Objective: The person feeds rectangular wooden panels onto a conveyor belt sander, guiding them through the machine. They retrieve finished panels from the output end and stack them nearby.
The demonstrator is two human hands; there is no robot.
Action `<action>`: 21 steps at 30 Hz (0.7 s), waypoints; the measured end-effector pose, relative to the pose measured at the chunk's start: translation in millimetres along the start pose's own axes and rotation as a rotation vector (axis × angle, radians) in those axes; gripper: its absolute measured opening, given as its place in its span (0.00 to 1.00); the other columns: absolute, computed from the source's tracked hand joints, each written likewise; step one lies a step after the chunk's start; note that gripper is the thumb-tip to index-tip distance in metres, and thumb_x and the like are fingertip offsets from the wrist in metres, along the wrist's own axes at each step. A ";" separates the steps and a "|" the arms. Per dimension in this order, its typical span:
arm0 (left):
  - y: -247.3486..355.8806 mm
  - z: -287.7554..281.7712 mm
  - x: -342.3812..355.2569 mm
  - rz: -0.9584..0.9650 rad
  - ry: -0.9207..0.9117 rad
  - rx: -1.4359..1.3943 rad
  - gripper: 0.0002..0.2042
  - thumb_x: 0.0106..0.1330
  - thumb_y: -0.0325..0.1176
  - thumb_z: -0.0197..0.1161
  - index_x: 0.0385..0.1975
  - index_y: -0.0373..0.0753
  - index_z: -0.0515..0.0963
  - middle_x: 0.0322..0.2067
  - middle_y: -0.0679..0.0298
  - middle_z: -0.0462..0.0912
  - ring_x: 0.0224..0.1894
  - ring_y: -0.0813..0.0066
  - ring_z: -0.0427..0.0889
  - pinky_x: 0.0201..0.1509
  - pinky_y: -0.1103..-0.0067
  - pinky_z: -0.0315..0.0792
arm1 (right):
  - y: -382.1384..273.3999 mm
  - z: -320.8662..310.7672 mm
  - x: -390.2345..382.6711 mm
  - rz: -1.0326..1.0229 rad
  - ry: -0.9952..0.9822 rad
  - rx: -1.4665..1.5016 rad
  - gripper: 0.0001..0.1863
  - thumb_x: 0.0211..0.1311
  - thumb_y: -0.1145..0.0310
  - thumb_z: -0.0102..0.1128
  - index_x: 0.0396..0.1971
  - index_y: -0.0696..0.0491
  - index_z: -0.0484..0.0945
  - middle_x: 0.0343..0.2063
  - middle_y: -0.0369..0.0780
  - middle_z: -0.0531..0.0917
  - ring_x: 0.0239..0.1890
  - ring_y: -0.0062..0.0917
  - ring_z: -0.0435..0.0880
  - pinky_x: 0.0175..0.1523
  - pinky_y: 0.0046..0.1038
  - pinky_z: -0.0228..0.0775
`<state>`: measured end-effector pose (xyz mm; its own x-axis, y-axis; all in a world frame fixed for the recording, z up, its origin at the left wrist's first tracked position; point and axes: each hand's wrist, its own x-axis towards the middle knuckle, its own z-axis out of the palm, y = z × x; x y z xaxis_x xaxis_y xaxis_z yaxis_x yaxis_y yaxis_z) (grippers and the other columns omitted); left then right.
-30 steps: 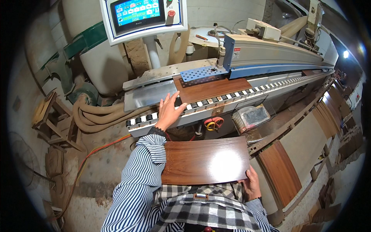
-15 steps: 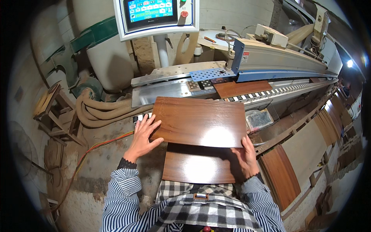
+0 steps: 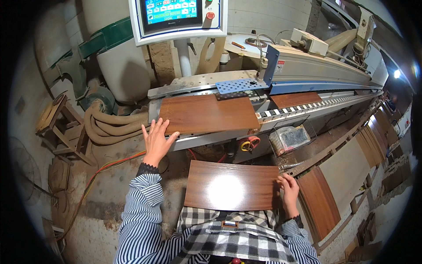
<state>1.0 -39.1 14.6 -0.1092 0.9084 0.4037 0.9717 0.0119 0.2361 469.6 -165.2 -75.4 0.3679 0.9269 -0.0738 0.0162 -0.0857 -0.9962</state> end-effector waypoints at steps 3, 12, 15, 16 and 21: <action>3.1 17.7 11.2 -0.031 0.106 0.045 0.29 0.60 0.56 0.62 0.55 0.41 0.75 0.60 0.56 0.71 0.68 0.51 0.59 0.72 0.48 0.35 | 53.1 -33.4 -20.3 -0.207 0.116 -0.302 0.17 0.67 0.69 0.55 0.52 0.62 0.74 0.44 0.42 0.82 0.46 0.26 0.80 0.53 0.26 0.70; -6.8 30.5 30.9 -0.063 0.041 -0.106 0.35 0.53 0.59 0.68 0.56 0.41 0.71 0.64 0.52 0.63 0.70 0.52 0.56 0.72 0.50 0.38 | 73.2 -8.8 -53.4 -0.146 0.152 -0.438 0.19 0.66 0.61 0.58 0.47 0.61 0.75 0.40 0.48 0.81 0.44 0.34 0.80 0.52 0.32 0.70; -2.7 26.2 31.5 -0.100 0.006 -0.113 0.38 0.54 0.60 0.66 0.60 0.42 0.68 0.68 0.49 0.57 0.71 0.53 0.53 0.74 0.54 0.38 | 79.8 -14.2 -45.3 -0.097 0.216 -0.381 0.15 0.65 0.62 0.60 0.40 0.60 0.76 0.33 0.44 0.81 0.37 0.30 0.79 0.47 0.31 0.71; -0.8 23.7 31.1 -0.115 -0.016 -0.112 0.39 0.54 0.61 0.65 0.61 0.43 0.67 0.69 0.47 0.55 0.72 0.53 0.52 0.74 0.55 0.38 | 83.5 -17.6 -42.7 -0.085 0.243 -0.385 0.15 0.65 0.62 0.60 0.38 0.61 0.76 0.31 0.43 0.81 0.35 0.28 0.78 0.45 0.30 0.71; -8.2 21.9 30.6 -0.124 -0.076 -0.129 0.40 0.55 0.61 0.64 0.65 0.44 0.65 0.69 0.47 0.56 0.73 0.53 0.51 0.74 0.56 0.37 | 100.0 -26.4 -39.0 -0.083 0.262 -0.349 0.15 0.65 0.62 0.61 0.34 0.60 0.74 0.29 0.43 0.79 0.33 0.28 0.76 0.42 0.30 0.70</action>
<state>-5.7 -2.3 5.6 -0.2059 0.9324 0.2971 0.9163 0.0771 0.3930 481.5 -219.7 -170.9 0.5742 0.8161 0.0651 0.3524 -0.1746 -0.9194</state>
